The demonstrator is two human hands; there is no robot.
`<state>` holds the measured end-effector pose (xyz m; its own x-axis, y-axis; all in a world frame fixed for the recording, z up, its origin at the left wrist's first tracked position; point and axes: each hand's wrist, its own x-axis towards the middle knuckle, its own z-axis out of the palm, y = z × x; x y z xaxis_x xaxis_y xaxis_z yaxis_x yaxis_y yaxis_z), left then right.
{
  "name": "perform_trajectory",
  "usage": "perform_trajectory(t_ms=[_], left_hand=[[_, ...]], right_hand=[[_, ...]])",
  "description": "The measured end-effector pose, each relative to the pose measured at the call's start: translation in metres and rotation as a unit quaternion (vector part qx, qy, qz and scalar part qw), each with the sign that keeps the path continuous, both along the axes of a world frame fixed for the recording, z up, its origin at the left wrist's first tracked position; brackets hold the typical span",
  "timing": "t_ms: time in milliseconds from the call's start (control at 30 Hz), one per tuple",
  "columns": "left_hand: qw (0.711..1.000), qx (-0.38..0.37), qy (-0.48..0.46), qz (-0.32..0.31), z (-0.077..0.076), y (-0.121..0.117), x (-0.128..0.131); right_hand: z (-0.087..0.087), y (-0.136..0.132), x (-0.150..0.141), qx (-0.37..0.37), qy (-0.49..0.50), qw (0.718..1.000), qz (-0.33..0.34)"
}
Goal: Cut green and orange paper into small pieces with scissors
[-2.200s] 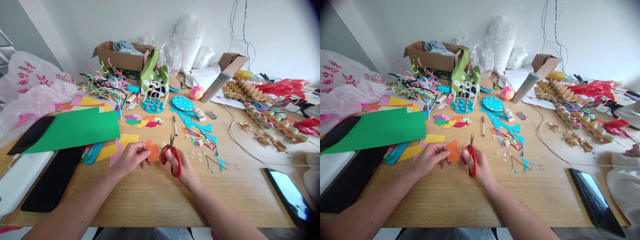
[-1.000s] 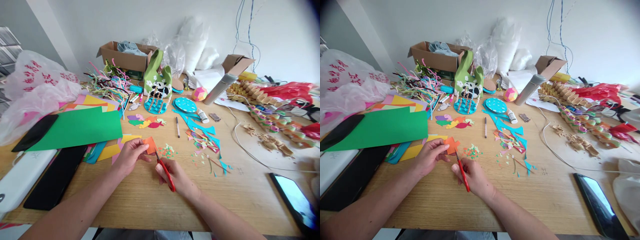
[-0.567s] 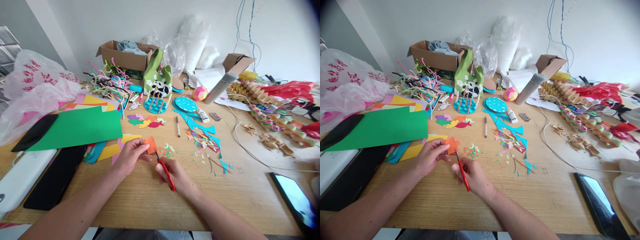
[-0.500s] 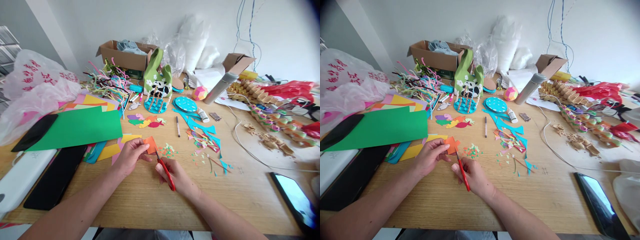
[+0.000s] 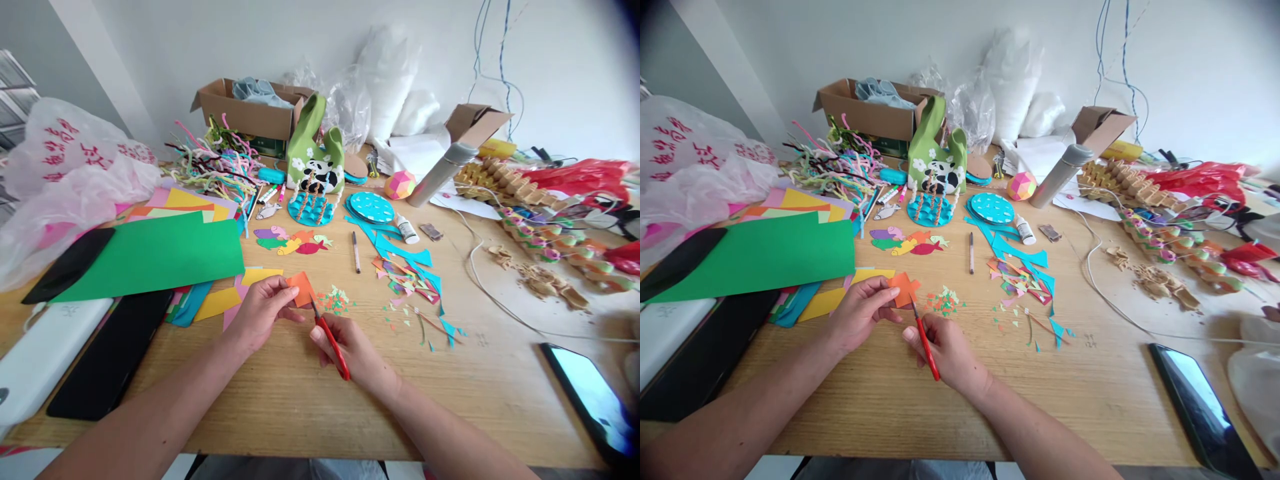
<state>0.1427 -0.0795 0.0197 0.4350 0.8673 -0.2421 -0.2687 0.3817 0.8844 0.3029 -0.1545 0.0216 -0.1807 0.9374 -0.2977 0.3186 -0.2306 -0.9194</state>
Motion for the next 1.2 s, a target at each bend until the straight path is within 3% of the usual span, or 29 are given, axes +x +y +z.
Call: perform_trajectory(t_ms=[1200], left_hand=[[1.000,0.016,-0.013,-0.011,-0.0053,-0.0001,-0.0005]], right_hand=[[-0.0036,0.0006,0.0014,0.010,-0.029,1.000,0.008]])
